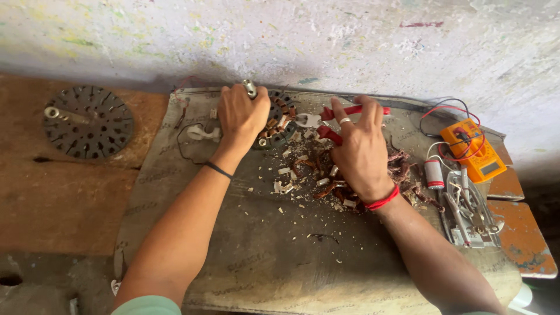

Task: The person uses red-handled pliers to strip insulation from copper wires on a circular motor stator. They hold the stator with their left hand while cutting and pulling off the insulation with their right hand, creating a pile of debris on the workbench.

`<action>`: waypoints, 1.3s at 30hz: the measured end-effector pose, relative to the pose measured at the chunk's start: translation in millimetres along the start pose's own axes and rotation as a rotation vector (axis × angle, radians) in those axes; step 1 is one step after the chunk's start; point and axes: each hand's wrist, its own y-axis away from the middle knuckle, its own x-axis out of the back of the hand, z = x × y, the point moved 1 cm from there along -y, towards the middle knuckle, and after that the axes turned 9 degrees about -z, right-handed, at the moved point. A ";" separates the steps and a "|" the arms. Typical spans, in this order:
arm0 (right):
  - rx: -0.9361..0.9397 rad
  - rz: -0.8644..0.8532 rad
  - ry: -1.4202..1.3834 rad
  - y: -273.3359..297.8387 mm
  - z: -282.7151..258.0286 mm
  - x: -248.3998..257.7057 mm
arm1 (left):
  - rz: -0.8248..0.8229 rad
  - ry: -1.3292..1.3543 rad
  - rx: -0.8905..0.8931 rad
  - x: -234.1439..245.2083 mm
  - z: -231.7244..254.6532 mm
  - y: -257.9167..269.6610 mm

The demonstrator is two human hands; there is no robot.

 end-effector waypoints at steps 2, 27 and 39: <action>0.003 -0.003 0.012 -0.4 -1.2 -1.2 | -0.022 -0.006 -0.009 -0.2 1.4 1.2; -0.096 -1.548 -0.413 -130.2 53.1 -13.6 | -0.003 -0.004 -0.125 -1.3 6.9 1.9; 0.399 -0.187 0.657 -47.0 6.1 -18.3 | 0.092 0.013 -0.139 -10.0 -4.0 1.5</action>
